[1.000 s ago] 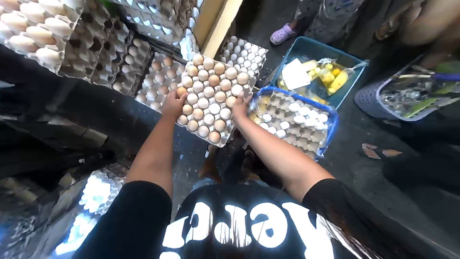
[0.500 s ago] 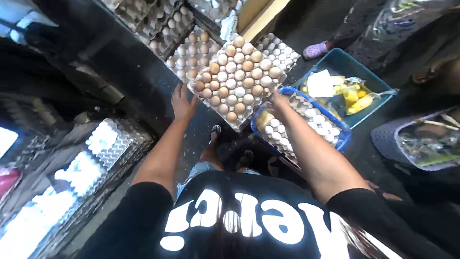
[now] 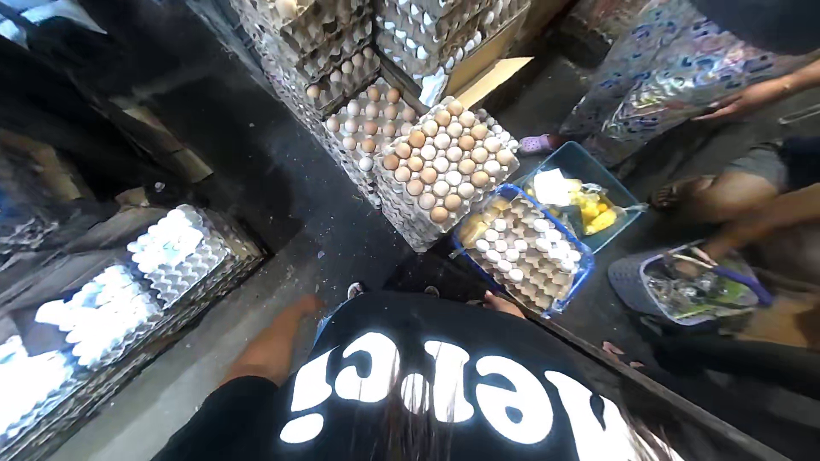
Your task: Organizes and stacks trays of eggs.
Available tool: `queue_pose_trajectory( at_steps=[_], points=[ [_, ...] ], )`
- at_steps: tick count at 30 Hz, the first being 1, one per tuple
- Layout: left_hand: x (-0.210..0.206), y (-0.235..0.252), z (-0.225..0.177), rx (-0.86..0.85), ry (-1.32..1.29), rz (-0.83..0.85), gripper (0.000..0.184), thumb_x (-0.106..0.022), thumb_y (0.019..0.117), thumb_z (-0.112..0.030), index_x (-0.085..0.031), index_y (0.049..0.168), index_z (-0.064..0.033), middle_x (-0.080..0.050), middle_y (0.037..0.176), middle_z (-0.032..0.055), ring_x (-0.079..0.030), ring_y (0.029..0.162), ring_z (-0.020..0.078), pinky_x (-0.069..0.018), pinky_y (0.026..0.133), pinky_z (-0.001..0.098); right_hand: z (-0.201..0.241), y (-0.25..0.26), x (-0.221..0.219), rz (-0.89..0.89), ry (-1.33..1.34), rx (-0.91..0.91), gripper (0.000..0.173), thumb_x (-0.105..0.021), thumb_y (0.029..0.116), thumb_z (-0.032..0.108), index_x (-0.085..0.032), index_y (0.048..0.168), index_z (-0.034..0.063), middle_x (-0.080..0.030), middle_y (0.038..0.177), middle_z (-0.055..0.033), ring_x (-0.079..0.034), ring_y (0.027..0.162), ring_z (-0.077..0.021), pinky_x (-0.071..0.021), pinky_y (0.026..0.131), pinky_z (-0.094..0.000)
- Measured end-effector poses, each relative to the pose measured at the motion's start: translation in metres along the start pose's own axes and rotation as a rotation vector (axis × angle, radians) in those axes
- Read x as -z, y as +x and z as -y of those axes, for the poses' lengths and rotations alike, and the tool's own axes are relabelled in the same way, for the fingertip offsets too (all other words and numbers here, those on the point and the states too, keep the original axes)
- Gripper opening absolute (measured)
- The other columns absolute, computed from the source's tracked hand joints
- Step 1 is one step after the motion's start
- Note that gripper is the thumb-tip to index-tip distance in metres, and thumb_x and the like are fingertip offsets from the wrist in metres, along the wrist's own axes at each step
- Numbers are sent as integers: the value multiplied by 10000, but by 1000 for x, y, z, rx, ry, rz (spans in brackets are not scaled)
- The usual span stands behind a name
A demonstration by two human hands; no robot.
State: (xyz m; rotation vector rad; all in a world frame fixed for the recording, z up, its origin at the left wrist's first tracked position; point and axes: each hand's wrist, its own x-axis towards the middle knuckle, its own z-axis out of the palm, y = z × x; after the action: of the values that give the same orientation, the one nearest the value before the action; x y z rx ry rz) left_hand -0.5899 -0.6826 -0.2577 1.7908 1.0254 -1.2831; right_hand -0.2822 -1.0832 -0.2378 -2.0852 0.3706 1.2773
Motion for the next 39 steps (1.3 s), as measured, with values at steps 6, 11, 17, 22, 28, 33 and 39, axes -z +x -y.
queue_pose_trajectory(
  at_steps=[6, 11, 17, 22, 28, 33, 39],
  points=[
    [84, -16, 32, -208, -391, -383, 498, -376, 1124, -396, -572, 1429, -55, -587, 1429, 218, -541, 1361, 354, -378, 1154, 564, 90, -24, -64, 136, -462, 265, 461, -413, 1119, 321, -562, 1432, 17, -591, 1402, -247, -571, 1308, -365, -412, 1126, -526],
    [67, 7, 139, -99, -479, -371, 567, -364, 1117, -453, -602, 1393, -18, -609, 1377, 266, -560, 1324, 410, -386, 1130, 604, 179, -70, -124, 145, -584, 524, 385, -438, 1101, 204, -591, 1426, 66, -615, 1403, -175, -596, 1293, -276, -436, 1128, -469],
    [-11, 27, 268, 202, -672, -258, 547, -361, 1134, -361, -586, 1351, 88, -602, 1344, 331, -574, 1285, 450, -418, 1099, 592, 244, -115, -162, -122, -431, 684, 352, -551, 1068, 303, -722, 1118, -1, -698, 958, -155, -649, 817, -227, -536, 806, -454],
    [3, 78, 286, 190, -968, -257, 641, -307, 1123, -474, -557, 1362, 66, -622, 1230, 317, -640, 1064, 421, -512, 919, 592, 286, -119, -160, -213, -218, 760, 436, -381, 1111, 288, -728, 1094, 24, -559, 710, -11, -476, 581, -93, -451, 602, -312],
    [200, 64, 157, -103, -899, -412, 640, -334, 1119, -475, -557, 1388, 62, -605, 1329, 322, -608, 1211, 459, -467, 1030, 609, 355, -94, -150, -157, -88, 813, 457, -305, 1124, 270, -669, 1208, 6, -521, 615, 49, -465, 486, -48, -441, 501, -232],
    [319, 74, 70, -385, -689, -380, 467, -447, 1114, -340, -604, 1363, 22, -610, 1378, 252, -578, 1303, 385, -422, 1123, 556, 443, -51, -157, -172, -184, 815, 383, -392, 1112, 232, -676, 1210, -4, -652, 836, -36, -601, 690, -82, -539, 701, -278],
    [360, 57, 68, -165, -255, -92, 589, -458, 1094, -446, -660, 1207, 96, -665, 1224, 300, -625, 1206, 424, -443, 1070, 586, 583, -30, -166, -181, -234, 820, 341, -543, 1062, 208, -631, 1298, -21, -679, 1171, -188, -668, 983, -214, -547, 899, -403]
  ],
)
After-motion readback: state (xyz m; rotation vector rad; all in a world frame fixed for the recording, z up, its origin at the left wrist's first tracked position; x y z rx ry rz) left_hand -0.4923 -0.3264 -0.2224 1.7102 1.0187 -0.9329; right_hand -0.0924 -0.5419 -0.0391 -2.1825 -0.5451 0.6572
